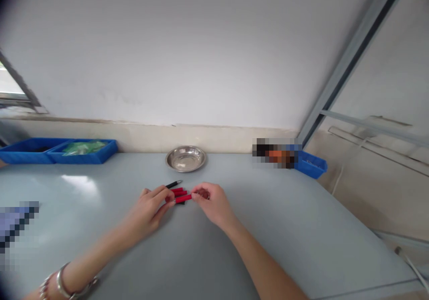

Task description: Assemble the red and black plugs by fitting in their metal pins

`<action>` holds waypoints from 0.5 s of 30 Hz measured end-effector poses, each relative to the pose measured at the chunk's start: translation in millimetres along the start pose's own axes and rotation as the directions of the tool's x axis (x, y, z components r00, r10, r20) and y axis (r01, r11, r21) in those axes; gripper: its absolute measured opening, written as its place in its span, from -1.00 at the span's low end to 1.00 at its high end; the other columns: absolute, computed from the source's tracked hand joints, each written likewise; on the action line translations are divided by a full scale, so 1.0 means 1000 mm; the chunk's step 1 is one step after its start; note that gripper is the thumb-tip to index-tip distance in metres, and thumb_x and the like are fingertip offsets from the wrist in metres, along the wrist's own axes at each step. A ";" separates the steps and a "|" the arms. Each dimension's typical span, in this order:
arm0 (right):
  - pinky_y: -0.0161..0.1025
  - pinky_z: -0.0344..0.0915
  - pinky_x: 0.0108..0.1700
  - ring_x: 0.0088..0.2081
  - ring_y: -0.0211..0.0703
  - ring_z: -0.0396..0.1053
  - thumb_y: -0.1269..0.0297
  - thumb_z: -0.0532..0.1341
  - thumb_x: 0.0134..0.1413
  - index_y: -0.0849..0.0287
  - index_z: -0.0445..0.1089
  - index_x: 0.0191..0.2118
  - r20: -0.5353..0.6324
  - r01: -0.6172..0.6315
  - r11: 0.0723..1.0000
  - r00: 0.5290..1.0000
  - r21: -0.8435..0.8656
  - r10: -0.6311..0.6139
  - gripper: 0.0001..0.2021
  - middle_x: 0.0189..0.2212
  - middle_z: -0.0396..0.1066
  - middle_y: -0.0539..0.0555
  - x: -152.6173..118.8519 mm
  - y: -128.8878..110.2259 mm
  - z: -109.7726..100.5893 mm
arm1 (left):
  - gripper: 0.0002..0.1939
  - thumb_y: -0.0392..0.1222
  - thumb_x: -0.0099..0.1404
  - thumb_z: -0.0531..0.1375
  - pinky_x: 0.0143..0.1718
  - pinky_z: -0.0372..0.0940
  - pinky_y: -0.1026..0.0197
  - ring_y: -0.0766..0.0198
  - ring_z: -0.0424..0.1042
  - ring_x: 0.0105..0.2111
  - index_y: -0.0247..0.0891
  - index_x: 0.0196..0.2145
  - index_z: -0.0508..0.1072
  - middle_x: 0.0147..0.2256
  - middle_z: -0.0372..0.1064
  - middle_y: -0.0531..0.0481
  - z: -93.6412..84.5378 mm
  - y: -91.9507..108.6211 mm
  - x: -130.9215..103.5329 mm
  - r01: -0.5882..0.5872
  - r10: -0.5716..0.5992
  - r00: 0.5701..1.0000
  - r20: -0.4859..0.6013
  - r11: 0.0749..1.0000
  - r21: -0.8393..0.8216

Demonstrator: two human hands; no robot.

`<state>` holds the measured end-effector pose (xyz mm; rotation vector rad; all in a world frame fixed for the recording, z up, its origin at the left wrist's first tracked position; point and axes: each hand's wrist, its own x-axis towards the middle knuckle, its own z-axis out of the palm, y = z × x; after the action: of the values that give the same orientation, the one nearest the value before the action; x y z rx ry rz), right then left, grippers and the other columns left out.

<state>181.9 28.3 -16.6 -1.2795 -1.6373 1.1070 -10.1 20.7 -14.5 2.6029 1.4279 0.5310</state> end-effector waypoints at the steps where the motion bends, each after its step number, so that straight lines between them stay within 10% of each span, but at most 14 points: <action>1: -0.38 0.16 -0.46 -0.52 -0.34 0.22 0.37 0.13 -0.06 0.22 0.38 -0.38 -0.001 0.008 1.000 1.000 0.003 -0.008 -0.89 -0.55 0.33 -0.01 0.000 0.001 0.000 | -0.79 -0.21 0.31 -0.13 -0.34 0.06 0.15 0.23 0.32 -0.41 -0.24 -0.34 0.27 -0.34 0.32 -0.01 0.000 0.000 0.000 0.002 -0.002 1.000 -0.004 1.000 -0.004; 15: -0.35 0.25 -0.41 -0.49 -0.32 0.26 0.34 0.20 -0.12 0.21 0.42 -0.36 -0.007 -0.077 0.993 0.997 0.092 0.078 -0.86 -0.50 0.36 0.01 -0.001 -0.004 0.001 | -0.79 -0.20 0.30 -0.12 -0.31 0.07 0.14 0.25 0.31 -0.44 -0.24 -0.36 0.28 -0.34 0.33 -0.01 0.001 0.000 -0.001 0.025 -0.027 0.999 -0.033 0.998 -0.055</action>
<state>180.6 26.7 -13.5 -1.2966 -1.5225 1.2059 -10.1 20.1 -16.1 2.5417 1.4337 0.6046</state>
